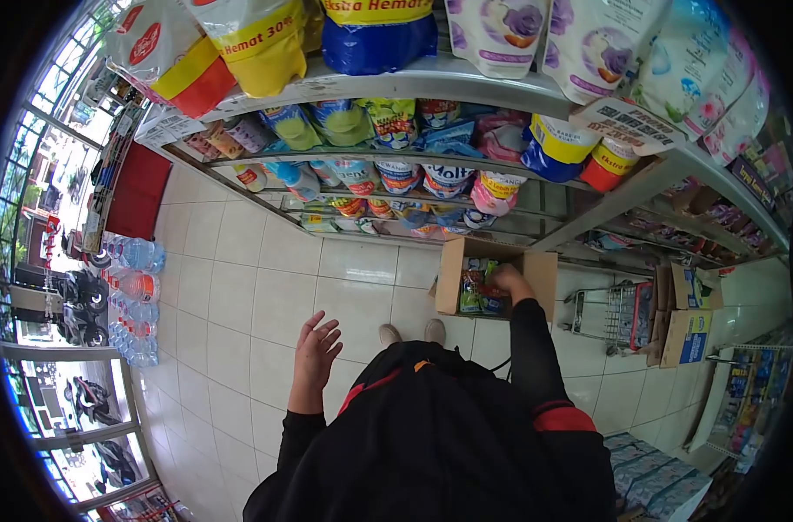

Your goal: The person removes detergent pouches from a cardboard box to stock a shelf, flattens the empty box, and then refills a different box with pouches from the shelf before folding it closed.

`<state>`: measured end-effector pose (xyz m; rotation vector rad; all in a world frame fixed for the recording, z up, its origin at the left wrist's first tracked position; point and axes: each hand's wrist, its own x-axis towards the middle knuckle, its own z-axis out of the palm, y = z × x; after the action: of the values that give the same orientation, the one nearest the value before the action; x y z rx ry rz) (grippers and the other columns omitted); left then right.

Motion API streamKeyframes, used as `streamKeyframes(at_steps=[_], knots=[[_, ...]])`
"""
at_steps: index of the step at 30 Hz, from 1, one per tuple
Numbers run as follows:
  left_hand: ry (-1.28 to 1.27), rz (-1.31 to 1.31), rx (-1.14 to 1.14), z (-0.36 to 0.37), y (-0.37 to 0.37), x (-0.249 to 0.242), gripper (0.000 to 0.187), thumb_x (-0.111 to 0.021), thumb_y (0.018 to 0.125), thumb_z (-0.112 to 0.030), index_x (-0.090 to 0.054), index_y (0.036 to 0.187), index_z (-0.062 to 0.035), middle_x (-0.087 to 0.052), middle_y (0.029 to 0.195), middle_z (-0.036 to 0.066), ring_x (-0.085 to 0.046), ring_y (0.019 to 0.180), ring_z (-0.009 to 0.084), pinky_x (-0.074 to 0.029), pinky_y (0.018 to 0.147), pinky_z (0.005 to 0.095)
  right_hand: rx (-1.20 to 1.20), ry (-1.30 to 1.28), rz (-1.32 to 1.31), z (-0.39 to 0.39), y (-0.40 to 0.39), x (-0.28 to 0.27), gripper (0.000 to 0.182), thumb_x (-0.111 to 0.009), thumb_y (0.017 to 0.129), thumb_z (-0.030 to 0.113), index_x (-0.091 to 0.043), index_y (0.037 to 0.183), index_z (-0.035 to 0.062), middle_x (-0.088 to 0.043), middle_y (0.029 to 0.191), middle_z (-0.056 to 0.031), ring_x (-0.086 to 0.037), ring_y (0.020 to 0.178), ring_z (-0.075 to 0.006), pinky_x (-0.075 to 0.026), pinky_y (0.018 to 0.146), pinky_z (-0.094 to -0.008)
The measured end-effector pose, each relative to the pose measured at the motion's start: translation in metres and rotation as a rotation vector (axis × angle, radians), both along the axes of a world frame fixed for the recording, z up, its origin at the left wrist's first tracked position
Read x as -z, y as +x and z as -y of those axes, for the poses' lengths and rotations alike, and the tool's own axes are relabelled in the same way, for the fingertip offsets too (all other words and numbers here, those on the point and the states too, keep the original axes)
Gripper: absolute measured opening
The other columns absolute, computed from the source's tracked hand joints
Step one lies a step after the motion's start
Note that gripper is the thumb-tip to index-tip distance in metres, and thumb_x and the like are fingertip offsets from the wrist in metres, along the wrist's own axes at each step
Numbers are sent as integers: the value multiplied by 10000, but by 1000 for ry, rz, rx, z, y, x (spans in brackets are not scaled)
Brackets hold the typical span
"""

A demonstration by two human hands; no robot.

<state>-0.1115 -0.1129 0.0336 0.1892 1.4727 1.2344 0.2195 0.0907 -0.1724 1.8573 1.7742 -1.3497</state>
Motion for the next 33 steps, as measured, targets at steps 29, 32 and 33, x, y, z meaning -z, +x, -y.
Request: streamKeyframes(at_steps=[29,32,33], knots=[[-93,-51,-56,44,5,-12,402,-443,759,-182,-391,1144,-80,-487,1045,77,-463,940,188,-364,803,338,-345,376,360,-11,-14,-25,165,-493,747,111,-623,828,50,-584,906,-146,-565,862,-271,-465,713,-350],[-90,-32,-25,38,4,-6,395,-444,760,-184,-396,1139,-83,-488,1042,75,-463,940,184,-365,803,333,-386,416,315,-5,-10,-62,157,-540,715,135,-620,821,51,-582,893,-145,-563,837,-295,-461,707,-354],[-84,-27,6,33,5,-4,393,-447,761,-185,-398,1137,-81,-489,1040,75,-464,938,183,-365,805,333,-418,464,269,-2,-8,-74,154,-547,705,149,-622,807,62,-583,875,-140,-565,813,-309,-459,695,-356]])
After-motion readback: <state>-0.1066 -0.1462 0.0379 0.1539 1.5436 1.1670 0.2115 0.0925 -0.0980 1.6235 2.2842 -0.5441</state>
